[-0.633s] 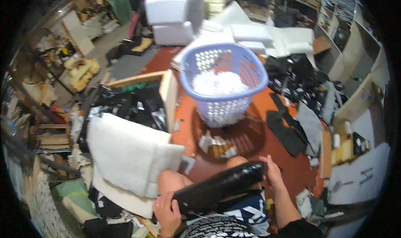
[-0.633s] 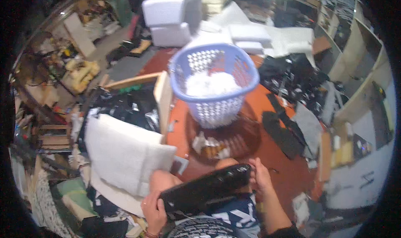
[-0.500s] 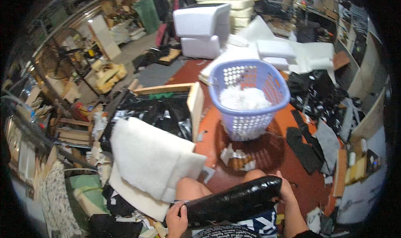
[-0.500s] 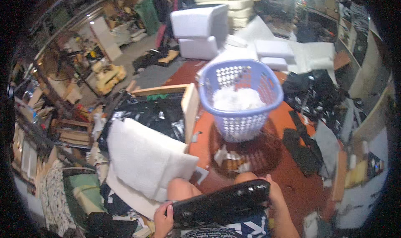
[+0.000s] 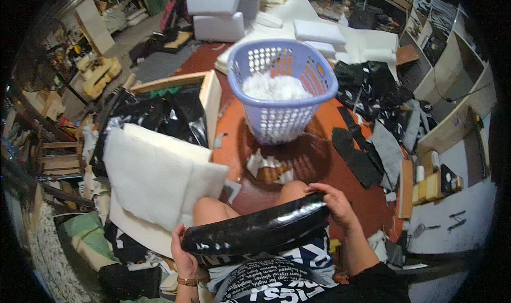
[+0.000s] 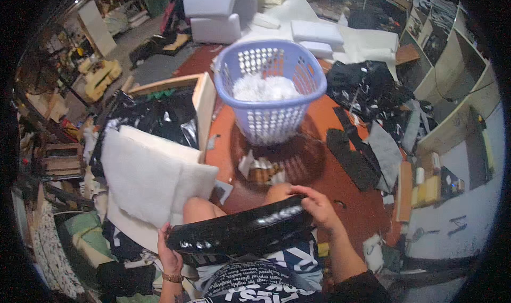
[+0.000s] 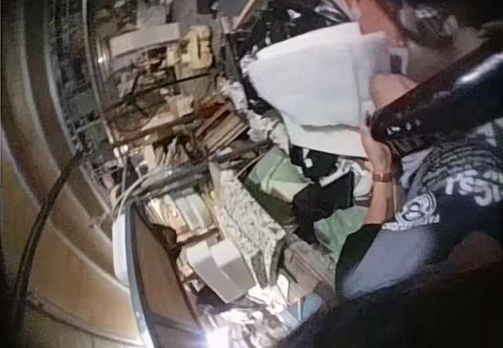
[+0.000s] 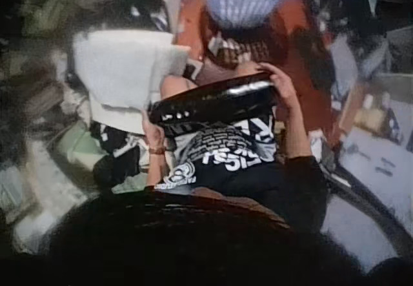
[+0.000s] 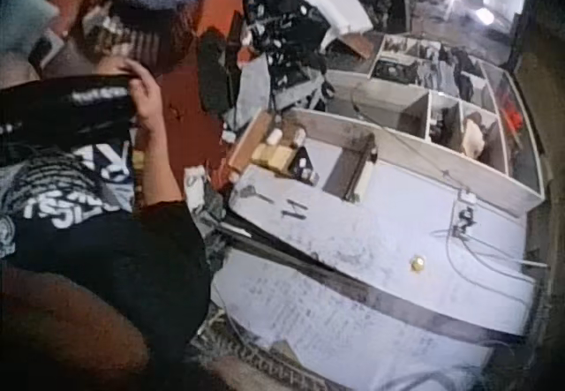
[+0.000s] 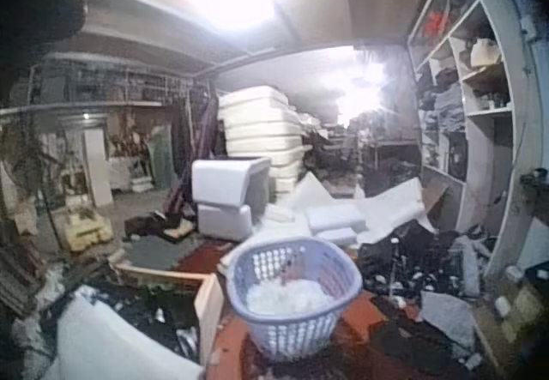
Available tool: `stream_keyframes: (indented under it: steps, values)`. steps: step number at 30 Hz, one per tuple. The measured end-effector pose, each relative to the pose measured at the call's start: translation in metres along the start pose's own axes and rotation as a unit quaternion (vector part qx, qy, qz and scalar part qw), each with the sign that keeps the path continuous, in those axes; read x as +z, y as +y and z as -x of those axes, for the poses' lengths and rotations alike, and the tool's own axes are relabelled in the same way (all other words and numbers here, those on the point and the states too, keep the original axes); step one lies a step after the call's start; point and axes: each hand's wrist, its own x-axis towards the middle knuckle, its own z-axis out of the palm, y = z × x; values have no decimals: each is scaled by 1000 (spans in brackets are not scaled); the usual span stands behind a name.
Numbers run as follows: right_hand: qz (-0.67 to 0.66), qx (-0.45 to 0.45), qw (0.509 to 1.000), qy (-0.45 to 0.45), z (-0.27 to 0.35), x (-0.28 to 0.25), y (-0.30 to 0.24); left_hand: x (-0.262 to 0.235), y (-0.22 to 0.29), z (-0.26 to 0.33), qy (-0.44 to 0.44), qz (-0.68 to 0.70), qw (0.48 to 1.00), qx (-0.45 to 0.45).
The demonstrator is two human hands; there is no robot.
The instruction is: The person sits on the floor and assembles a long black furniture component. They use a yellow power tool to fasten parts together, then insert white foam padding into the assembly. The person repeatedly handles and adjusts the component while working.
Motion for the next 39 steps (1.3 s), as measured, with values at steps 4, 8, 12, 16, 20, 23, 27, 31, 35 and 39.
stream_keyframes:
  steps: [4, 8, 12, 16, 20, 23, 27, 31, 35, 39]
  values:
    - [86, -44, 995, 33, 9, 17, -9, -3, -5, 4, -51, -138, 987, 69]
    - [194, -46, 980, 18, 16, 24, -28, 15, 23, 3, -106, -452, 867, 181]
    - [501, -60, 863, -38, 12, 63, -65, 78, 41, 40, -257, -630, 685, 259]
    - [488, 47, 852, -184, 2, 158, -52, 140, 12, 73, -405, -621, 629, 233]
    - [540, -167, 822, -74, 15, 181, -23, 159, 10, 72, -371, -607, 670, 212]
    - [561, -146, 809, -101, 16, 163, -23, 143, 6, 67, -357, -612, 635, 306]
    - [650, -96, 751, -59, 7, 133, -38, 106, 1, 39, -262, -661, 648, 274]
    - [663, 13, 743, -88, -5, 108, -53, 74, 11, 25, -201, -665, 677, 241]
    - [658, 97, 740, -98, -14, 90, -61, 69, 11, 25, -172, -663, 689, 238]
    - [661, 233, 701, -133, -25, 64, -72, 60, 19, 17, -91, -738, 657, 122]
